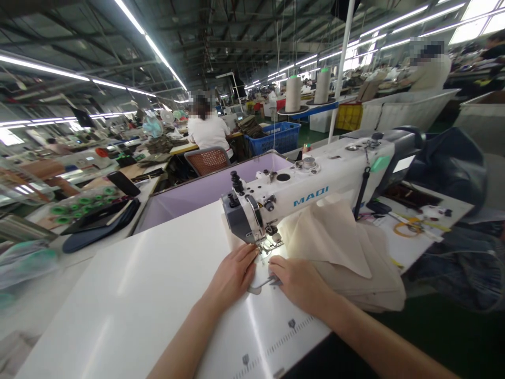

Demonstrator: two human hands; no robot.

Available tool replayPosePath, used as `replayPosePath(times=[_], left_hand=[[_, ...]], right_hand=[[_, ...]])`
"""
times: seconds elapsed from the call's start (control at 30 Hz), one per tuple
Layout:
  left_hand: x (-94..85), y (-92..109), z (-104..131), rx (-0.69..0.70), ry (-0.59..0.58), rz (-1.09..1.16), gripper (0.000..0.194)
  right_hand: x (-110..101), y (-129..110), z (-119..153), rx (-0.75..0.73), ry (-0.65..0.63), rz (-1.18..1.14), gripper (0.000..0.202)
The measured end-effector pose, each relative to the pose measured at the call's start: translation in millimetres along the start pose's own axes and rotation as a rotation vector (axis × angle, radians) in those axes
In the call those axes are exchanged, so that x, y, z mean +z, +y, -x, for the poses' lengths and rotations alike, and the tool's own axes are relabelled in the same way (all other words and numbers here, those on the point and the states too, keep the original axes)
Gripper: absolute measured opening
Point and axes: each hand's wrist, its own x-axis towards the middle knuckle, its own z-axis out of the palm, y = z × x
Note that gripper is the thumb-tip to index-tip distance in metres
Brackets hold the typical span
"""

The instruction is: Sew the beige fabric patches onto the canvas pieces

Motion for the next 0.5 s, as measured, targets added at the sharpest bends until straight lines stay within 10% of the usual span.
replayPosePath(times=[0.5], left_hand=[[4.2,-12,4,0.061,0.024,-0.057,0.036]], right_hand=[[4,-1,-2,-0.012,0.049,-0.028,0.014]])
